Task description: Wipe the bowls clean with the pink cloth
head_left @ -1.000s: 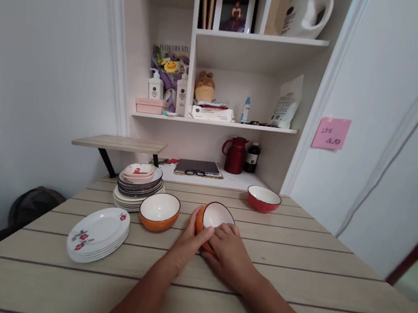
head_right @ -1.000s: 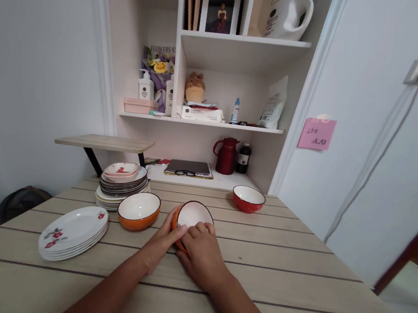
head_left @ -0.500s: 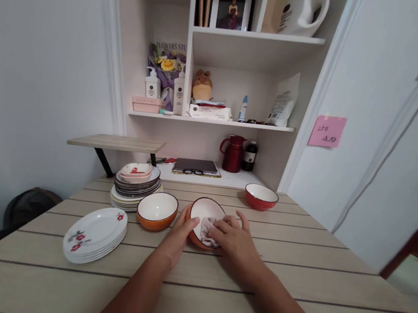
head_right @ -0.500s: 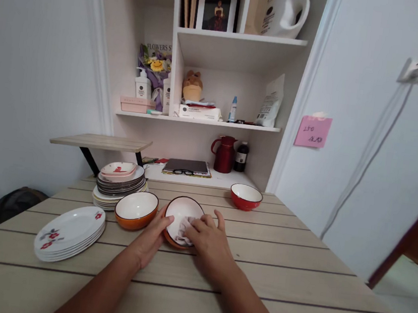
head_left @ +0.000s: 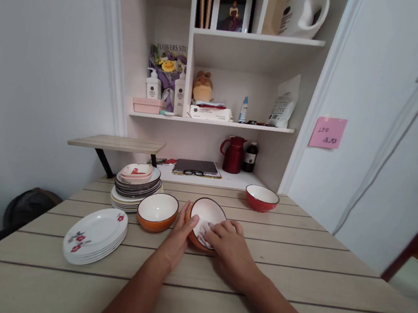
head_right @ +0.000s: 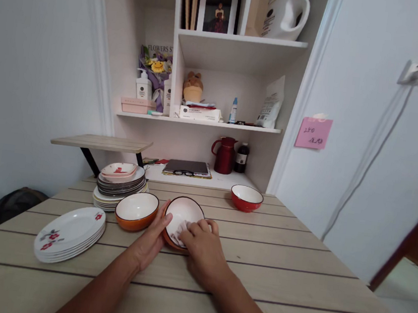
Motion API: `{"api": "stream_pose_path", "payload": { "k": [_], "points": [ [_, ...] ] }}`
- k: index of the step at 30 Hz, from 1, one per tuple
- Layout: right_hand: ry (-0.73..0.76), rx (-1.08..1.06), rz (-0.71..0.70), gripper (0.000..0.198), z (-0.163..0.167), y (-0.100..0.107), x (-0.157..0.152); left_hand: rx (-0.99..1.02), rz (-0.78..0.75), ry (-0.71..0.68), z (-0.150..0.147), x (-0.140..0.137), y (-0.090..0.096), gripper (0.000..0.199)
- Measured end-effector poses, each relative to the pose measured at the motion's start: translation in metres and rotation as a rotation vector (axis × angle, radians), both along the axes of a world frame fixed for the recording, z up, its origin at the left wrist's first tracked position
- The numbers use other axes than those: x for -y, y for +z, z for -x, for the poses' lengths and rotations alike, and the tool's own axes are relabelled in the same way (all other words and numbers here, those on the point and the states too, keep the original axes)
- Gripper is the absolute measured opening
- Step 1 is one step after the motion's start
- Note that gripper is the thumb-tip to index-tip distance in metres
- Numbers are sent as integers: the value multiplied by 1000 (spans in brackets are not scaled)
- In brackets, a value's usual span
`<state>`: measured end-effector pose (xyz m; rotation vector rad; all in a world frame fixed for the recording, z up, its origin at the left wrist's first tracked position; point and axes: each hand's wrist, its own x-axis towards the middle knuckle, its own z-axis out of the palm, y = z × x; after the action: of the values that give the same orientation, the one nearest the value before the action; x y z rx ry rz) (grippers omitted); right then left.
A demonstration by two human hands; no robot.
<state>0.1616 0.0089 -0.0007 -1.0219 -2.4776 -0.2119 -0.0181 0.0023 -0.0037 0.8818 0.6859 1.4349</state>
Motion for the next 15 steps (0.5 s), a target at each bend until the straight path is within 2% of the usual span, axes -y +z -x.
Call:
{"api": "stream_pose_path", "payload": {
  "k": [4,9,15],
  "points": [
    [-23,-31,39,32,3,3,2,1,-26,-38,0,1,-1,98],
    [-52,-47,121,27,7,4,5,-117,-56,-54,-4,5,-2,94],
    [-8,-8,-41,30,11,0,4,-174,-86,99,-8,0,-7,80]
  ]
}}
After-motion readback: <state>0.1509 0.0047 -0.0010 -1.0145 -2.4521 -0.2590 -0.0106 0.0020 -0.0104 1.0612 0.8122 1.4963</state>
